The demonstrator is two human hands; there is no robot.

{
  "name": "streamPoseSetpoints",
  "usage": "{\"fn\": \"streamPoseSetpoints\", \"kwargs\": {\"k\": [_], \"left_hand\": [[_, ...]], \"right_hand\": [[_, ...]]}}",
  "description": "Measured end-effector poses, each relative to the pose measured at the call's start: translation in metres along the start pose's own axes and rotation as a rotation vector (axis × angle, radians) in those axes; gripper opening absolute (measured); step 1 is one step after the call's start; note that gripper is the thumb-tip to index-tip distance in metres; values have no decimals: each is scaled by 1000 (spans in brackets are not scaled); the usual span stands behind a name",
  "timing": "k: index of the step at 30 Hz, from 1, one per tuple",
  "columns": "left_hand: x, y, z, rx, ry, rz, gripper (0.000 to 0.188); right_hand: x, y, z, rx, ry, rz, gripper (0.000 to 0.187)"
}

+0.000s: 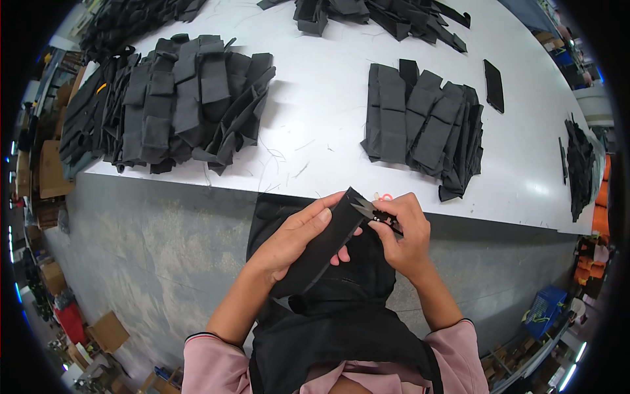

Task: Using hand-held snips to trim excess material and threads from rectangular dark fabric or rubber strips.

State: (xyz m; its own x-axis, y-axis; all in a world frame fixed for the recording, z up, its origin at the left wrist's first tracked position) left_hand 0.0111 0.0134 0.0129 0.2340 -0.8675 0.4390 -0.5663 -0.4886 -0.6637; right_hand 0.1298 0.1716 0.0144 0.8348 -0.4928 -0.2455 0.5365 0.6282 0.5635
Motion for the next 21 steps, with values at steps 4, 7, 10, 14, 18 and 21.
{"fn": "streamPoseSetpoints", "kwargs": {"k": [4, 7, 10, 14, 18, 21], "left_hand": [[0, -1, 1, 18, 7, 0, 51], [0, -1, 0, -10, -7, 7, 52], [0, 1, 1, -18, -6, 31, 52], [1, 4, 3, 26, 0, 24, 53], [1, 2, 0, 10, 17, 38, 53], [0, 0, 1, 27, 34, 47, 53]], "right_hand": [[-2, 1, 1, 14, 13, 40, 22], [-3, -2, 0, 11, 1, 40, 21], [-1, -3, -1, -43, -58, 9, 20], [1, 2, -1, 7, 8, -15, 20], [3, 6, 0, 47, -11, 30, 21], [0, 4, 0, 53, 10, 32, 22]]}}
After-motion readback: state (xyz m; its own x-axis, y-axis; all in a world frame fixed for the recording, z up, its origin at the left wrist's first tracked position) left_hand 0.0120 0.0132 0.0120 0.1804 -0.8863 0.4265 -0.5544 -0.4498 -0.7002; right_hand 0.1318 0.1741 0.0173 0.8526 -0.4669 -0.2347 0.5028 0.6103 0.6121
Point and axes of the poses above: each hand's wrist, its own x-axis away from the middle knuckle, its own y-axis out of the back of the hand, z = x × y, the point moved 1 cm from there along -x, towards the middle knuckle, and after that the axes turned 4 degrees about -y, right-handed, at the moved point
